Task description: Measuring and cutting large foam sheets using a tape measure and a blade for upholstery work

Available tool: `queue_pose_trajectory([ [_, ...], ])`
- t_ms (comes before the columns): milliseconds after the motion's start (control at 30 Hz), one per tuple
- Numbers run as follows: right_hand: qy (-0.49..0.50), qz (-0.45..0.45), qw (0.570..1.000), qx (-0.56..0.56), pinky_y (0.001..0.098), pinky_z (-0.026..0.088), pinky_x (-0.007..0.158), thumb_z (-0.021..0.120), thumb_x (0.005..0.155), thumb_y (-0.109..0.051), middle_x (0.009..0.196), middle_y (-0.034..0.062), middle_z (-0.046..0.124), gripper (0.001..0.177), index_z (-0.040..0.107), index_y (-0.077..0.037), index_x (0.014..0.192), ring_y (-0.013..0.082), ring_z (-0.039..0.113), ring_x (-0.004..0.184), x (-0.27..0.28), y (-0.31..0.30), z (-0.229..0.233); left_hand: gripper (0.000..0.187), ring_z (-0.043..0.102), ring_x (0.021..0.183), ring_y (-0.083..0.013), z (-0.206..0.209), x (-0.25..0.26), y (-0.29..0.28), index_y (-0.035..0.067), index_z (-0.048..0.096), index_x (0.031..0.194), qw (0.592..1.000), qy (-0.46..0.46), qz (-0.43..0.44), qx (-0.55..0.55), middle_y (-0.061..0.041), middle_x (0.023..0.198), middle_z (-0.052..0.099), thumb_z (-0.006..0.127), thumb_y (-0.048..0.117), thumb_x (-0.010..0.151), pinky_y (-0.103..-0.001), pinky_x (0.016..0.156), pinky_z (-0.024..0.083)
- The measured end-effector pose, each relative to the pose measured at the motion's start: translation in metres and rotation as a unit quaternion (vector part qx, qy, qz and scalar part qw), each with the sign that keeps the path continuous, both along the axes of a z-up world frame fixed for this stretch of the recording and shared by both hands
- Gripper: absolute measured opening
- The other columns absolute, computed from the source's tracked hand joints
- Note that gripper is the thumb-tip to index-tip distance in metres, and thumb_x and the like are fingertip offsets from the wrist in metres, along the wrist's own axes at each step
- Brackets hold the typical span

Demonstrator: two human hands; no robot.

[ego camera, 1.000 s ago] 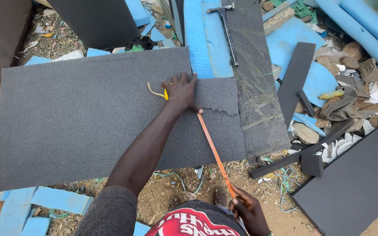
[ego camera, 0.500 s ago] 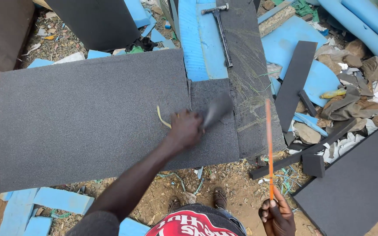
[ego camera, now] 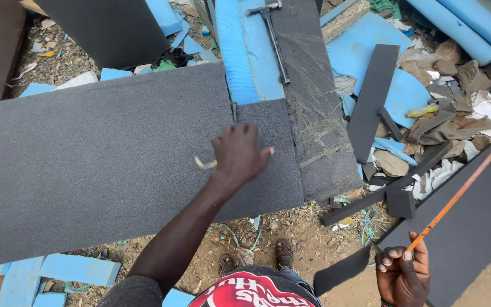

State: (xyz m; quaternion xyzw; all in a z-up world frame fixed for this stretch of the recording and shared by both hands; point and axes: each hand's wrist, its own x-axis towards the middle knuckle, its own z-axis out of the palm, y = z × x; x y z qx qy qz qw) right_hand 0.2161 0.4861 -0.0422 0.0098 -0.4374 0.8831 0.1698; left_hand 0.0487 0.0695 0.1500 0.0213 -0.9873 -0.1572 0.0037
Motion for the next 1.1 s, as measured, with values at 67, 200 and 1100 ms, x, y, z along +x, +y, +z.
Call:
queue_pose_trajectory([
  [67, 0.002, -0.008, 1.0, -0.003, 0.0299, 0.046, 0.059, 0.063, 0.111, -0.014, 0.09, 0.0082, 0.073, 0.048, 0.056, -0.004, 0.157, 0.018, 0.06, 0.071, 0.004, -0.008, 0.002, 0.06, 0.059, 0.12, -0.0331, -0.034, -0.023, -0.004, 0.019, 0.069, 0.133, 0.988, 0.144, 0.028, -0.042, -0.007, 0.137, 0.067, 0.074, 0.062, 0.092, -0.059, 0.095, 0.044],
  [200, -0.021, 0.014, 0.999, -0.028, 0.0325, 0.046, 0.061, 0.065, 0.107, -0.01, 0.085, 0.0103, 0.067, 0.039, 0.06, -0.001, 0.145, 0.0186, 0.057, 0.071, 0.004, -0.031, 0.002, 0.091, 0.032, 0.158, -0.0451, -0.128, -0.054, -0.002, 0.02, 0.05, 0.16, 0.958, 0.165, 0.005, -0.235, -0.007, 0.168, 0.046, 0.04, 0.085, 0.096, -0.078, 0.11, 0.029],
  [1100, -0.087, -0.129, 0.701, 0.696, 0.0655, 0.056, 0.099, 0.083, 0.099, -0.028, 0.131, 0.0247, 0.065, 0.053, 0.068, -0.006, 0.145, 0.0493, 0.066, 0.123, -0.185, -0.16, 0.049, 0.11, 0.009, 0.165, -0.0565, -0.127, -0.094, 0.031, -0.003, 0.026, 0.169, 0.995, 0.084, -0.034, 0.036, -0.036, 0.176, 0.014, 0.049, 0.082, 0.102, -0.079, 0.127, 0.006],
])
